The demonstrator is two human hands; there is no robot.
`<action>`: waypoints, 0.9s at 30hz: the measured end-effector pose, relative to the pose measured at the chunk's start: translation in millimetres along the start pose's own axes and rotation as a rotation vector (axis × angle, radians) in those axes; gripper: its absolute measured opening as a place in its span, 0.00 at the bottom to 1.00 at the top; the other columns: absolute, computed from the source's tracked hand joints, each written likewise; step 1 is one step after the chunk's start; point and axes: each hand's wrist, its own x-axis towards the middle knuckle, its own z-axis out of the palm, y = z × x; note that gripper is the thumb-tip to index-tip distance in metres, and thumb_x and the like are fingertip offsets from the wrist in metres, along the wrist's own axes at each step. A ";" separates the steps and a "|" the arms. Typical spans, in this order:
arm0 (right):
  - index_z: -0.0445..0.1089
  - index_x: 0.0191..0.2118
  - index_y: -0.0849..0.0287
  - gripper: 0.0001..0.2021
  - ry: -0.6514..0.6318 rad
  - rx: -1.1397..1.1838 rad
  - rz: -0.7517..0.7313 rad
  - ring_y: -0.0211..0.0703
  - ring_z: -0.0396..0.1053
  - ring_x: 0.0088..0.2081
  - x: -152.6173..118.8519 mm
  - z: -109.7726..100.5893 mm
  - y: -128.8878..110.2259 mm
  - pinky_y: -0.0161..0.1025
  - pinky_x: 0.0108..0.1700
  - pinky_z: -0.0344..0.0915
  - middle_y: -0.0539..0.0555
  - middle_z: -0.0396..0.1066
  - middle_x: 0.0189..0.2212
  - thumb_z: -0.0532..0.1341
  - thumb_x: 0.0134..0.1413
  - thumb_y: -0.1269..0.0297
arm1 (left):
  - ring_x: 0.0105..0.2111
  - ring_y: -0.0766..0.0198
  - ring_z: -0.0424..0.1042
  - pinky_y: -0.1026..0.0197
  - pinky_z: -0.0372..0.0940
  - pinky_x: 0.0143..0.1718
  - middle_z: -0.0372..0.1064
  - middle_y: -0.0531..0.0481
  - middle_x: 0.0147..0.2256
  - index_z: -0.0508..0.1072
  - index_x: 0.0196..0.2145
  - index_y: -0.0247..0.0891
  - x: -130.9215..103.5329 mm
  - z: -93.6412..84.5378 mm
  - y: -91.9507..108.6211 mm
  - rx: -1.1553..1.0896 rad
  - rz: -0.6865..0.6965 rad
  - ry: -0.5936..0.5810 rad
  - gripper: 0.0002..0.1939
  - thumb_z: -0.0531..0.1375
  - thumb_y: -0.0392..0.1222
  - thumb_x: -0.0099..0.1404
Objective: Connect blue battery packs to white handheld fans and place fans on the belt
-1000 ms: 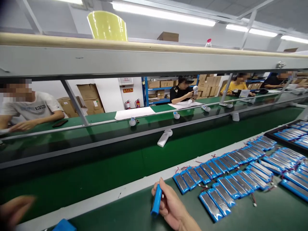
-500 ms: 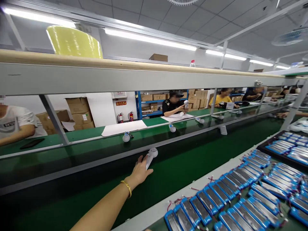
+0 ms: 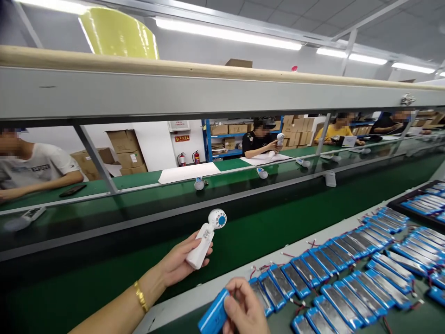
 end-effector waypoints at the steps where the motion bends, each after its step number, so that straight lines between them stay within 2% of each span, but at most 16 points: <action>1: 0.60 0.38 0.57 0.23 0.002 -0.034 -0.037 0.29 0.56 0.14 -4.8 7.0 -9.6 0.28 0.16 0.48 0.45 0.63 0.19 0.65 0.46 0.44 | 0.44 0.60 0.69 0.56 0.65 0.43 0.65 0.42 0.47 0.55 0.58 0.45 -21.0 2.9 0.2 -0.140 -0.011 -0.039 0.26 0.56 0.49 0.65; 4: 0.61 0.42 0.58 0.20 0.010 -0.170 -0.169 0.36 0.64 0.20 -16.6 32.1 -36.8 0.32 0.22 0.60 0.49 0.67 0.22 0.62 0.53 0.49 | 0.41 0.60 0.70 0.57 0.64 0.42 0.67 0.42 0.45 0.59 0.56 0.43 -71.5 12.5 -0.8 -0.473 -0.047 -0.089 0.24 0.59 0.44 0.64; 6: 0.62 0.42 0.59 0.19 -0.005 -0.253 -0.221 0.38 0.66 0.24 -21.7 48.3 -49.3 0.34 0.24 0.63 0.50 0.68 0.23 0.62 0.53 0.50 | 0.41 0.59 0.70 0.57 0.63 0.43 0.68 0.42 0.45 0.61 0.54 0.40 -93.4 16.5 -1.7 -0.510 -0.027 -0.073 0.22 0.59 0.42 0.63; 9: 0.63 0.42 0.60 0.19 -0.009 -0.343 -0.227 0.38 0.64 0.22 -26.6 65.0 -57.1 0.34 0.22 0.62 0.49 0.66 0.21 0.61 0.54 0.49 | 0.40 0.59 0.70 0.57 0.63 0.44 0.69 0.42 0.44 0.64 0.51 0.37 -113.7 17.1 -2.6 -0.472 0.047 -0.085 0.21 0.60 0.36 0.59; 12: 0.63 0.42 0.60 0.20 0.009 -0.386 -0.221 0.37 0.63 0.21 -31.4 72.5 -56.7 0.33 0.20 0.60 0.48 0.65 0.20 0.61 0.53 0.48 | 0.41 0.57 0.70 0.56 0.63 0.45 0.68 0.40 0.45 0.65 0.48 0.33 -126.0 15.7 -4.4 -0.411 0.106 -0.112 0.26 0.60 0.30 0.50; 14: 0.63 0.42 0.60 0.20 0.001 -0.387 -0.218 0.38 0.64 0.22 -35.7 75.2 -55.7 0.32 0.20 0.60 0.49 0.65 0.20 0.61 0.53 0.48 | 0.40 0.58 0.69 0.57 0.63 0.42 0.69 0.42 0.42 0.64 0.47 0.33 -132.6 16.8 -6.2 -0.343 0.124 -0.056 0.28 0.58 0.26 0.44; 16: 0.63 0.42 0.60 0.19 -0.023 -0.391 -0.205 0.38 0.64 0.22 -40.2 77.9 -55.4 0.33 0.20 0.61 0.49 0.65 0.20 0.61 0.54 0.48 | 0.35 0.62 0.69 0.61 0.63 0.37 0.69 0.47 0.36 0.64 0.46 0.34 -139.1 19.9 -7.6 -0.249 0.127 0.051 0.28 0.57 0.25 0.44; 18: 0.64 0.42 0.59 0.18 -0.057 -0.431 -0.224 0.38 0.64 0.22 -44.1 81.2 -55.8 0.33 0.21 0.62 0.49 0.65 0.21 0.60 0.55 0.49 | 0.32 0.66 0.67 0.63 0.62 0.35 0.67 0.49 0.35 0.63 0.47 0.36 -146.1 23.5 -7.7 -0.179 0.133 0.136 0.24 0.59 0.29 0.52; 21: 0.66 0.42 0.58 0.14 -0.137 -0.542 -0.320 0.38 0.65 0.25 -48.4 88.1 -56.3 0.34 0.22 0.63 0.52 0.67 0.29 0.58 0.57 0.53 | 0.36 0.65 0.67 0.61 0.62 0.39 0.66 0.47 0.39 0.62 0.49 0.36 -156.6 27.5 -6.2 -0.173 0.142 0.121 0.20 0.60 0.44 0.62; 24: 0.66 0.41 0.56 0.09 -0.239 -0.679 -0.418 0.39 0.65 0.28 -52.1 97.2 -55.6 0.36 0.25 0.63 0.54 0.66 0.36 0.56 0.60 0.58 | 0.39 0.62 0.67 0.60 0.62 0.41 0.66 0.46 0.40 0.64 0.47 0.35 -164.4 30.0 -6.4 -0.215 0.135 0.088 0.21 0.60 0.52 0.62; 27: 0.67 0.41 0.55 0.06 -0.307 -0.819 -0.517 0.40 0.64 0.31 -55.6 106.4 -52.6 0.38 0.31 0.63 0.55 0.67 0.38 0.55 0.61 0.64 | 0.38 0.64 0.67 0.60 0.62 0.41 0.66 0.48 0.38 0.65 0.43 0.35 -168.2 32.1 -7.8 -0.274 0.152 0.130 0.18 0.59 0.52 0.64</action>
